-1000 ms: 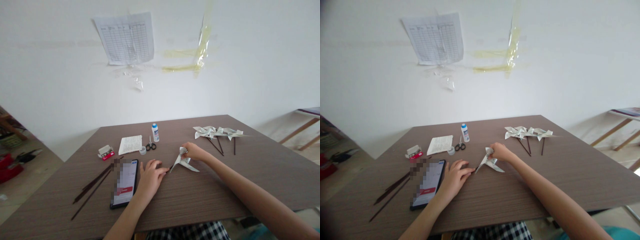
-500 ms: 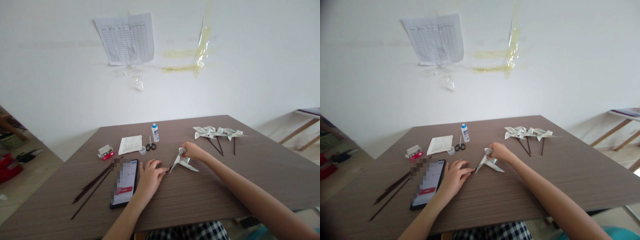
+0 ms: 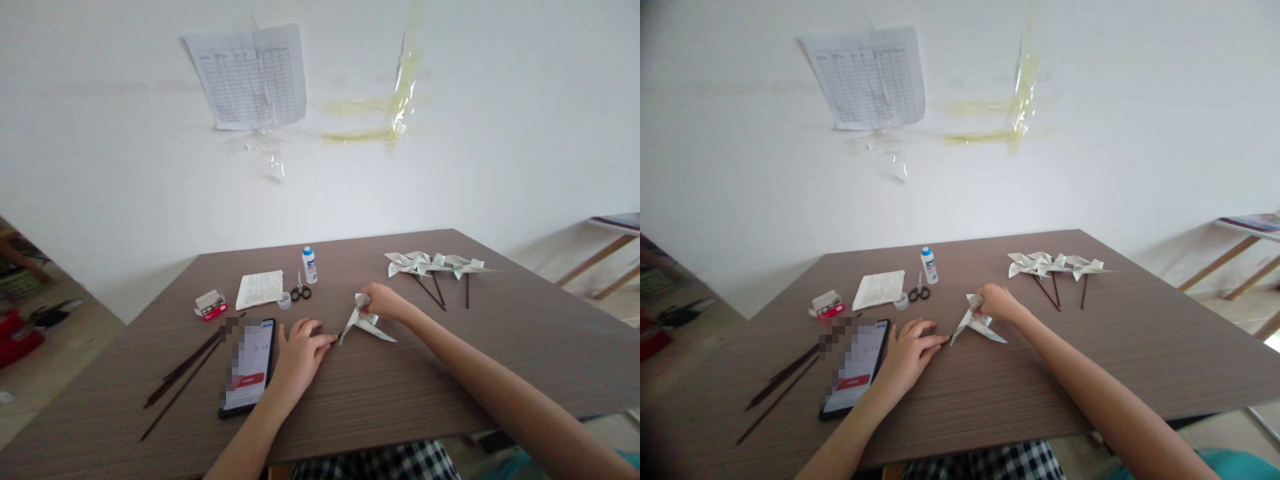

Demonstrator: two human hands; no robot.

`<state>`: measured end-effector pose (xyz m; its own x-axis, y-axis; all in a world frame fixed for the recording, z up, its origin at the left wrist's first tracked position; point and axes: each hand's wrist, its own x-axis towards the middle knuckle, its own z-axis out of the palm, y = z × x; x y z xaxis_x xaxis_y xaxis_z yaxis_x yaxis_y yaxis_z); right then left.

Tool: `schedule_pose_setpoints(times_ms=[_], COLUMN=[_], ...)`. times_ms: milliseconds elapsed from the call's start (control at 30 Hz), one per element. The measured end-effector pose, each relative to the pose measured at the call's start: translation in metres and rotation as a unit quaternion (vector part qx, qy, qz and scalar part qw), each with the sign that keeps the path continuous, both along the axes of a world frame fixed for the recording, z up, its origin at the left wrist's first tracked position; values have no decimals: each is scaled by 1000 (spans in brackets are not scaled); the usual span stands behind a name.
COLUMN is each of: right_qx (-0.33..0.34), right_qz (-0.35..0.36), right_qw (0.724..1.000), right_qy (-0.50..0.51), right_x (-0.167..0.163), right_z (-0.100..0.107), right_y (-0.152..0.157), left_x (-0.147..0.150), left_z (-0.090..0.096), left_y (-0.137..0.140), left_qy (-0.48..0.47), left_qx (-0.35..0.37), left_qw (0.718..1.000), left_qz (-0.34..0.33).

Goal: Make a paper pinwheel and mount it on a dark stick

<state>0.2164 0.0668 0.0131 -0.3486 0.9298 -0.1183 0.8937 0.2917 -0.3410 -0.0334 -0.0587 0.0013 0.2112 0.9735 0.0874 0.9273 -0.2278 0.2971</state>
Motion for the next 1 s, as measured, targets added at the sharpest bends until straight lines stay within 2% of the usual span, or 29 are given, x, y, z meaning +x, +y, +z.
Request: schedule_pose_setpoints(times_ms=[233, 700, 1000], right_qx=[-3, 2, 3], right_qz=[-8, -33, -27], right_qw=[1000, 999, 999], right_qy=[-11, -36, -30], right_x=[-2, -7, -5], right_z=[3, 8, 3], right_y=[-1, -8, -5], left_x=[-2, 0, 0], left_z=[-5, -1, 0], left_y=[2, 1, 0], left_qy=[1, 11, 1], left_qx=[7, 1, 4], left_qw=[1000, 1000, 1000], left_qz=[-7, -6, -5])
